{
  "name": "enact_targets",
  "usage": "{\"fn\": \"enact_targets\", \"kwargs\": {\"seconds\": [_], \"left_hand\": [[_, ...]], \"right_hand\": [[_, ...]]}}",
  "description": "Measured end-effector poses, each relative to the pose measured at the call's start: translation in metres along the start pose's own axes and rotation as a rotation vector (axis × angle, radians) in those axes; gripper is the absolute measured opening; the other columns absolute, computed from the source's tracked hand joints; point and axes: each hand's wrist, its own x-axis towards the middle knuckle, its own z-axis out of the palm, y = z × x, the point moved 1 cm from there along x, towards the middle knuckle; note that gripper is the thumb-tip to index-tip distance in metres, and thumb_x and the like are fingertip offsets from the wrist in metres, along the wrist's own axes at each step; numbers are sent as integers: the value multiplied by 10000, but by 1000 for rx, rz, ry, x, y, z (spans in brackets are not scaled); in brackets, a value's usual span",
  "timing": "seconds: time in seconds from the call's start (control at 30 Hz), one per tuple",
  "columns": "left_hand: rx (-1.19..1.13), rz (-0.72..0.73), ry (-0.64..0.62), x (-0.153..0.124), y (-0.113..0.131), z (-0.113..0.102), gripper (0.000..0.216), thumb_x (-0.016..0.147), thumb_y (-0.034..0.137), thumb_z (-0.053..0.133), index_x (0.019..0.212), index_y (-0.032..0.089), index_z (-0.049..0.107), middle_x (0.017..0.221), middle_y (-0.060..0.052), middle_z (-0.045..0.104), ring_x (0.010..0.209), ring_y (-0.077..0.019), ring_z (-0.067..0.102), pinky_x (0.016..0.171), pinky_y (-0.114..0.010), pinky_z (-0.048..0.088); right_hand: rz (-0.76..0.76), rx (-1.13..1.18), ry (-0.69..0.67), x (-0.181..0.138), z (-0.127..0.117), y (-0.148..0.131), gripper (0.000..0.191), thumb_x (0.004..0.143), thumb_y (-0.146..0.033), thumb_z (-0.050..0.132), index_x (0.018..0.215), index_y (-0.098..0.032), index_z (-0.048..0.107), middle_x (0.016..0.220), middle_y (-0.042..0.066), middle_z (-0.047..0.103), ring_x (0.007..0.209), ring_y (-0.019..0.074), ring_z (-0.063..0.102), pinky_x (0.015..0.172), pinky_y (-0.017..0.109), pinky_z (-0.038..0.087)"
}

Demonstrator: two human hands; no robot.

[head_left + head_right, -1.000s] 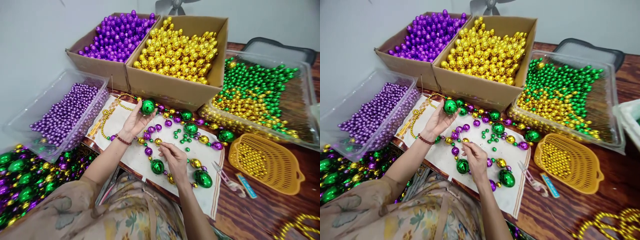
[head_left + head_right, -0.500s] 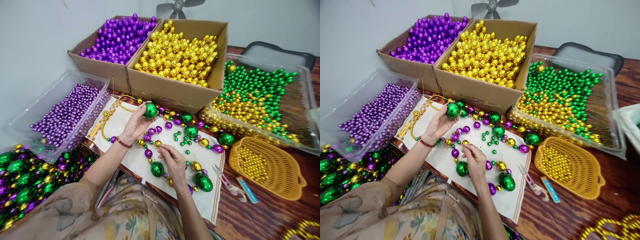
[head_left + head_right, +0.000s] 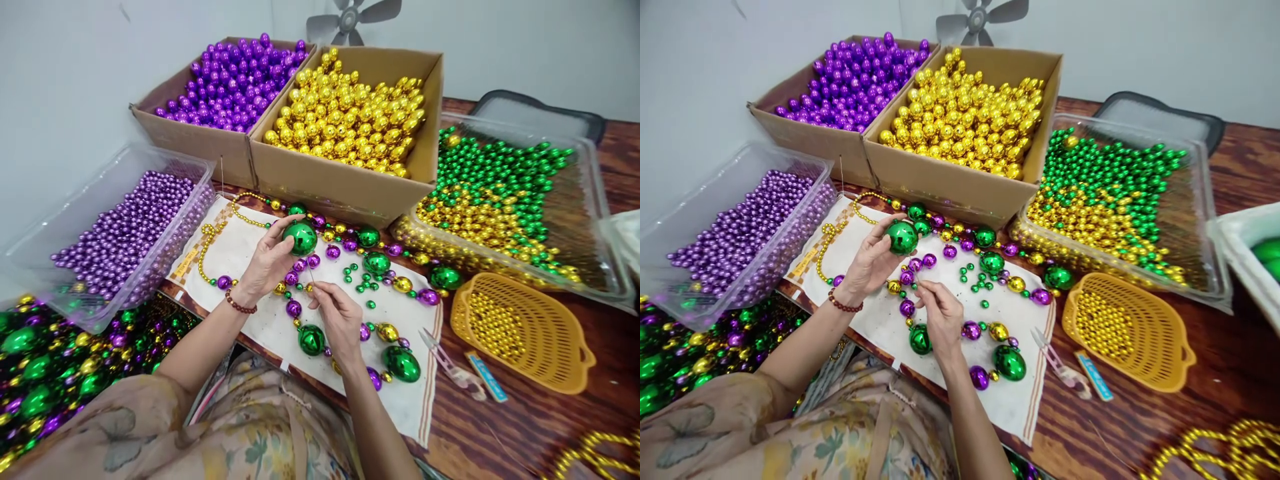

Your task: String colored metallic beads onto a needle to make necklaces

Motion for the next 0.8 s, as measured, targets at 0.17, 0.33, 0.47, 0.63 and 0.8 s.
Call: {"fn": "enact_targets", "kwargs": {"seconds": [0.17, 0.33, 0.47, 0.63, 0.8], "left_hand": [[-13, -41, -20, -2, -4, -4, 460, 781, 411, 819, 1187, 268, 656, 1233, -58, 643, 1131, -235, 626, 968, -390, 532], [22, -120, -77, -12, -19, -2, 468, 795, 399, 809, 1213, 258, 653, 1225, -68, 646, 1052, -203, 640, 901, -339, 539], [27, -135, -53, -17, -25, -5, 489, 809, 432, 791, 1237, 254, 633, 1222, -74, 646, 1057, -209, 646, 924, -359, 541], [134, -106, -98, -15, -21, -10, 454, 849, 436, 752, 1258, 270, 645, 1299, -77, 637, 1113, -222, 642, 962, -375, 538], [397, -46, -221, -8, -8, -19, 449, 867, 425, 740, 1279, 266, 659, 1327, -88, 652, 1197, -230, 623, 1030, -378, 511]], "right_hand": [[-2, 0, -10, -1, -1, 1, 116, 879, -254, 661, 910, -222, 768, 719, -4, 715, 598, 138, 643, 630, 277, 534], [31, 53, 1, 3, 2, 0, 123, 884, -285, 668, 930, -220, 763, 682, -7, 711, 599, 147, 651, 621, 282, 526], [65, 99, -56, 4, 3, -3, 182, 856, -289, 683, 1008, -220, 753, 801, 14, 761, 615, 154, 679, 581, 281, 518], [95, 113, -108, 6, 1, -7, 185, 832, -290, 693, 994, -220, 750, 794, 15, 770, 626, 161, 690, 556, 273, 501], [153, 211, -55, 9, -4, -9, 90, 785, -293, 728, 810, -207, 717, 762, 27, 768, 575, 142, 654, 458, 227, 392]]}}
